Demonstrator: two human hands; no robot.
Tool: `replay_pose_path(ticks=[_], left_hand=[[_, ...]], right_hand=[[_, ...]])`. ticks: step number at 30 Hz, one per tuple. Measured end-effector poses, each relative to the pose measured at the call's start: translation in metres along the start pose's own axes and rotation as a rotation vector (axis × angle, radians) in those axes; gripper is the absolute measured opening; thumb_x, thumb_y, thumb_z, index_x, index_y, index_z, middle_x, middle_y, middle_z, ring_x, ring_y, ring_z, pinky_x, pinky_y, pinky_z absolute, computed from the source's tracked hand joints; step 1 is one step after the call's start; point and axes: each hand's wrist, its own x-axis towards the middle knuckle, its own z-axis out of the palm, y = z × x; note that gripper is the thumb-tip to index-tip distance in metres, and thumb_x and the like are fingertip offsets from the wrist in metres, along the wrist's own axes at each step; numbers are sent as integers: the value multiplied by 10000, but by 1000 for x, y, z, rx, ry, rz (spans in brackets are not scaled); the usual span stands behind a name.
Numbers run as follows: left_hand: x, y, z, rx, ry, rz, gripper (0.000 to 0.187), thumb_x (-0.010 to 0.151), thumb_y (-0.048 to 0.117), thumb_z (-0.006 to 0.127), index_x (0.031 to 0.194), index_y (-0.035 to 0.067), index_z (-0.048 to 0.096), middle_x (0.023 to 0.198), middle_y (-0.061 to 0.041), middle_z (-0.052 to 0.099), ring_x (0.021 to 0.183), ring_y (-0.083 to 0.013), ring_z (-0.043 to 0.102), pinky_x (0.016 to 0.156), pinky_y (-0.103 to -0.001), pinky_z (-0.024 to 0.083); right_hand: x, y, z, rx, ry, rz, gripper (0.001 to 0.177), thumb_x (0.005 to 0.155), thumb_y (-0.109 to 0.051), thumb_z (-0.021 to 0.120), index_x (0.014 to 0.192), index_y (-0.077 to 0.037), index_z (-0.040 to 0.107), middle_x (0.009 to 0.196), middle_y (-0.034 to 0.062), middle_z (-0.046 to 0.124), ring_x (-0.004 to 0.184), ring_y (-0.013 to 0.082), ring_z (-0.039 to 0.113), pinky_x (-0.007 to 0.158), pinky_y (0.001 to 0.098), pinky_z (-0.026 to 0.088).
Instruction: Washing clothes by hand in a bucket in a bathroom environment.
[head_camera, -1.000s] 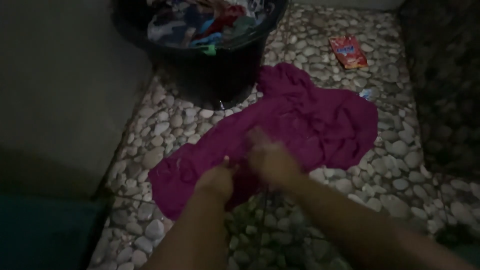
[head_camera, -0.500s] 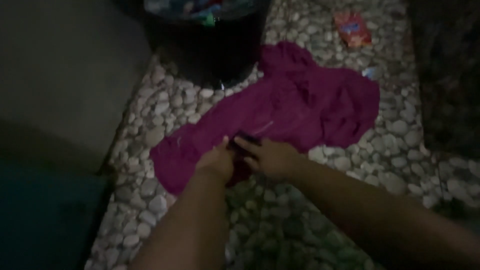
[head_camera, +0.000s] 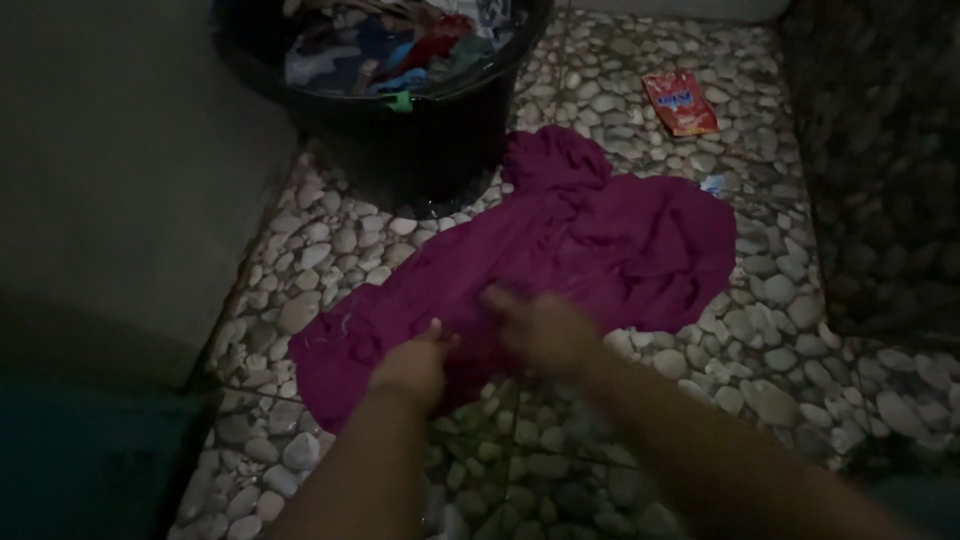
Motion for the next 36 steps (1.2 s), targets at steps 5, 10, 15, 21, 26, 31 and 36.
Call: replay_pose_path(ticks=[5,10,15,21,26,31,36], left_hand=[[37,-17,25,-8,96,48,454,1022,161,438,1448,258,562,1560,-69,462,1372,-304,520,1114,-428,450],[29,-7,4,16,107,52,398,1039,175,442,1405,165,598,1511,-130,516,1349,-329,535,1112,-432,448],[1,-19,2,-152,54,13,370,1029,180,460,1342,96,638,1443,-163,596,1293,-330,601,1090,-438,470],[23,-23,22,-15,147,46,349,995,168,486,1284,131,679,1395,-194,591,1268,-377,585,1063,-477,471],[-4,-19,9,11,136,17,346,986,132,494,1269,120,691,1389,-196,604,1249,-377,603,1040,-479,489],[4,-13,-3,-73,157,35,374,988,142,472,1293,161,687,1399,-182,595,1257,-368,597,1064,-474,460],[2,-13,9,-162,158,-15,353,1029,243,471,1274,120,693,1391,-199,607,1256,-382,599,1060,-469,473]], right_hand=[[11,92,-53,271,-290,673,763,1028,-530,372,1714,-404,63,1368,265,632,1100,414,708,961,518,569],[37,23,-5,470,-17,782,704,1060,-458,411,1696,-255,188,1334,263,645,1083,434,690,921,546,549],[18,70,16,267,-133,100,714,993,-524,437,1651,-380,201,1479,120,506,1226,355,573,1040,484,475],[34,53,-66,314,-401,711,833,1035,-608,352,1714,-305,-24,1485,245,590,1247,414,642,1066,492,511],[22,-40,-6,500,-103,-1,661,1073,-473,429,1660,-310,172,1532,246,509,1282,424,585,1059,484,471],[29,96,32,225,-250,242,649,1057,-481,375,1665,-315,219,1361,119,680,1132,303,712,985,420,567],[29,56,-27,477,-184,675,758,1039,-507,423,1684,-306,82,1423,248,611,1154,421,654,1003,485,507]])
